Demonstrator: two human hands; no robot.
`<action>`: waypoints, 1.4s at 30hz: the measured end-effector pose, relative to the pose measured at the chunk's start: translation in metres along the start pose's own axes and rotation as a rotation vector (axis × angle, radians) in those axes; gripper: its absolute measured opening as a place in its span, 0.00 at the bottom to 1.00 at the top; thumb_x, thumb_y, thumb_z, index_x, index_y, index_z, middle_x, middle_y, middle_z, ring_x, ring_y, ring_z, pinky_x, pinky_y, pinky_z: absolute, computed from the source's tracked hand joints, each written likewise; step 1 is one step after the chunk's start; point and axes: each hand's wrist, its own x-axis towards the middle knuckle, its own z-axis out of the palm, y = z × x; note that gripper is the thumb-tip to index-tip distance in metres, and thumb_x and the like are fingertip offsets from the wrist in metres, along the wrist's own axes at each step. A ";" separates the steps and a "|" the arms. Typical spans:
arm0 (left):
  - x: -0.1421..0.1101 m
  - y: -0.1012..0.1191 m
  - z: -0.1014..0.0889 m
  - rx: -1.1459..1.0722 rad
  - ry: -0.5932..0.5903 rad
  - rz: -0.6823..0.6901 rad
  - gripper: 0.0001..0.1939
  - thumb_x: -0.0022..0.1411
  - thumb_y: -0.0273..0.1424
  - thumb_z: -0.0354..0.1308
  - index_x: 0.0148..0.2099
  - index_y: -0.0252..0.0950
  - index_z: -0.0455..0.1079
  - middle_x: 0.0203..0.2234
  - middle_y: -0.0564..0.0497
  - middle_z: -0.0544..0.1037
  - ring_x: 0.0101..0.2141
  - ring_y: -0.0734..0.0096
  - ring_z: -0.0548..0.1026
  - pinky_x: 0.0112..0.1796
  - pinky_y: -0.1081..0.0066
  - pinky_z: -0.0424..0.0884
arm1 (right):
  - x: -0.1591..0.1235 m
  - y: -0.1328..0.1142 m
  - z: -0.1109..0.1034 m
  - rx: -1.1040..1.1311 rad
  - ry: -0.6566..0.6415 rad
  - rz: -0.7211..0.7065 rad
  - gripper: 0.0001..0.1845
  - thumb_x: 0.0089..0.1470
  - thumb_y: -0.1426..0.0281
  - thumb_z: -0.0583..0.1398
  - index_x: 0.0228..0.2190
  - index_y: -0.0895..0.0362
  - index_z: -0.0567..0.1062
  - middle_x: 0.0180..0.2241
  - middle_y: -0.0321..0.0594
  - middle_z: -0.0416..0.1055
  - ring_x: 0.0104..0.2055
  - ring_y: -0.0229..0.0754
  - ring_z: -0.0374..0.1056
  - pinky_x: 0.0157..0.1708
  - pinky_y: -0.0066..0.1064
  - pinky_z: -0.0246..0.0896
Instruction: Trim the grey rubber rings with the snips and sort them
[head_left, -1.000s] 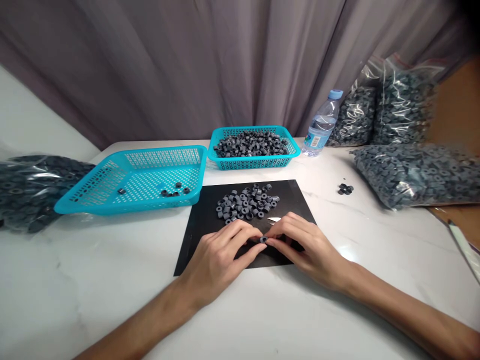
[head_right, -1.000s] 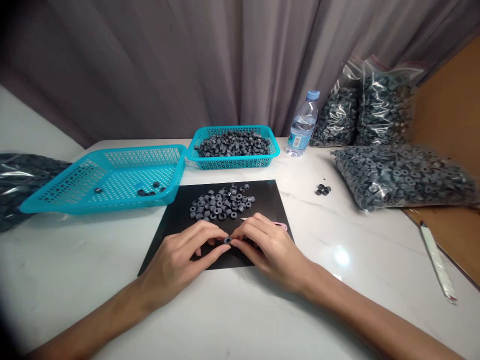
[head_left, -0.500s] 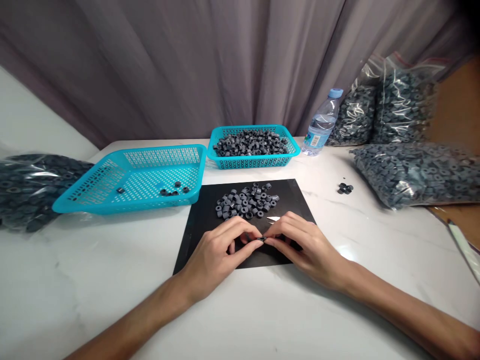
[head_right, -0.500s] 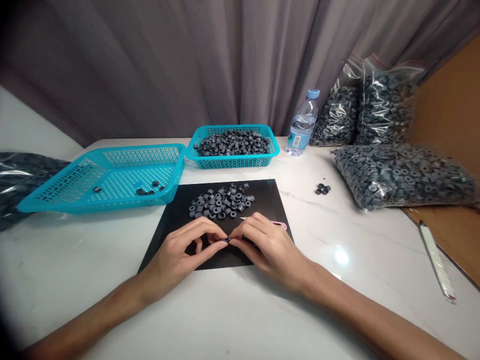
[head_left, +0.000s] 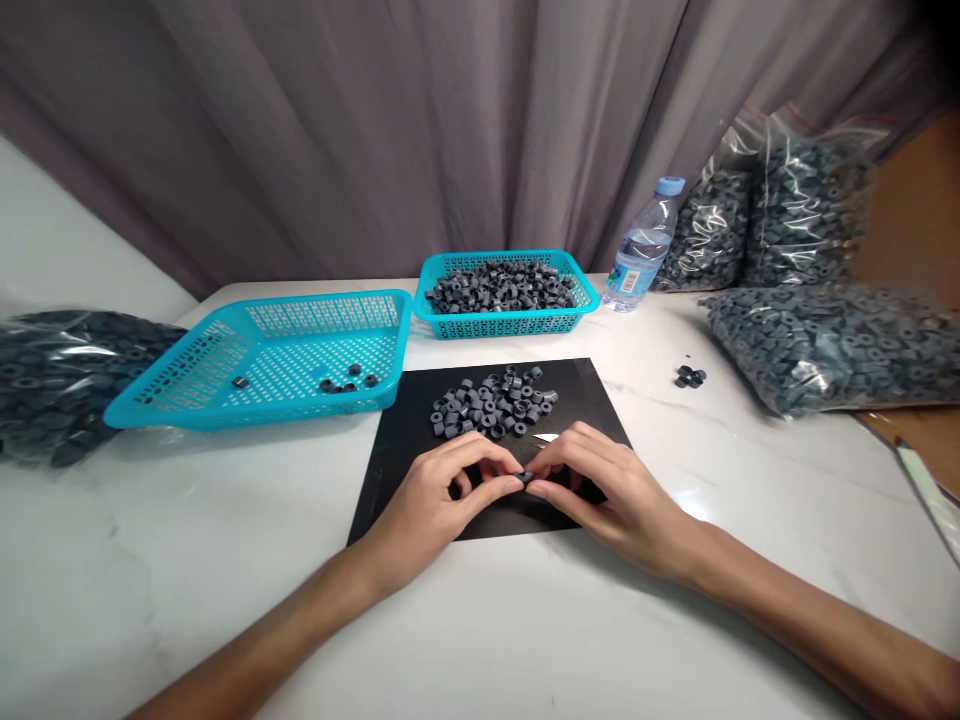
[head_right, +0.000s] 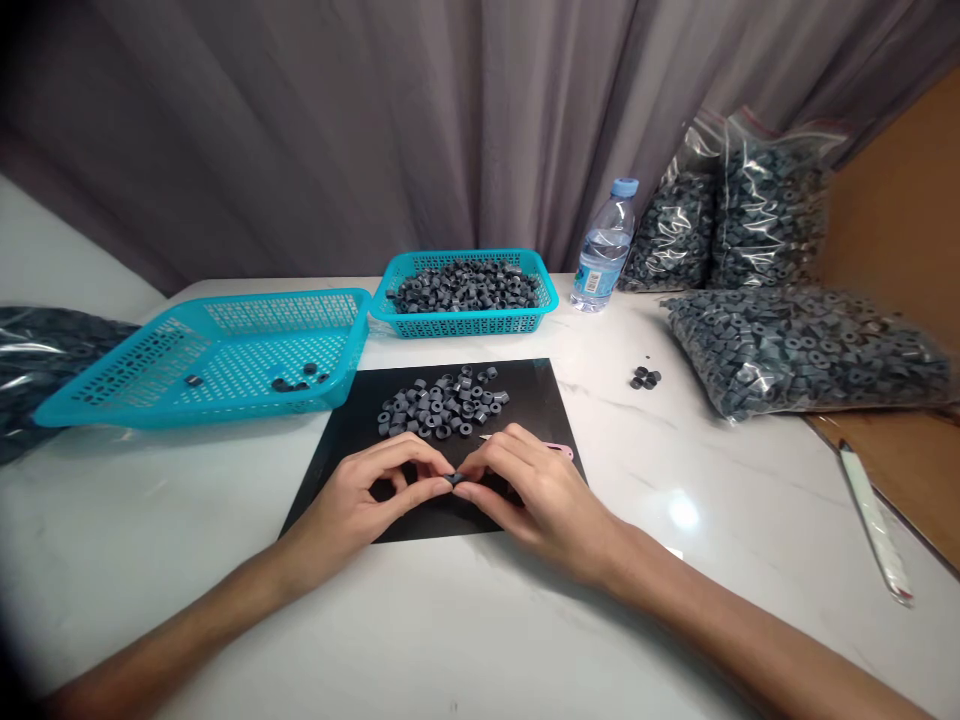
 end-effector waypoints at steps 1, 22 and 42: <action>0.000 0.000 0.001 -0.001 0.004 -0.002 0.06 0.68 0.34 0.61 0.40 0.39 0.78 0.36 0.53 0.78 0.34 0.73 0.74 0.31 0.75 0.67 | 0.000 0.000 0.000 -0.002 -0.002 0.011 0.06 0.68 0.66 0.58 0.43 0.55 0.73 0.38 0.42 0.74 0.39 0.42 0.66 0.35 0.35 0.60; -0.004 0.001 0.005 0.043 0.045 0.052 0.05 0.66 0.30 0.61 0.44 0.40 0.76 0.36 0.54 0.77 0.33 0.77 0.73 0.28 0.78 0.67 | -0.001 -0.002 0.002 -0.059 0.051 -0.034 0.01 0.67 0.72 0.59 0.41 0.55 0.72 0.37 0.40 0.72 0.39 0.41 0.63 0.34 0.34 0.59; -0.001 0.000 0.006 -0.344 -0.012 -0.217 0.12 0.65 0.39 0.64 0.47 0.40 0.78 0.34 0.52 0.77 0.32 0.74 0.73 0.24 0.81 0.66 | 0.000 -0.001 0.004 -0.020 0.083 -0.028 0.06 0.66 0.71 0.61 0.45 0.56 0.70 0.37 0.38 0.69 0.39 0.38 0.65 0.36 0.31 0.61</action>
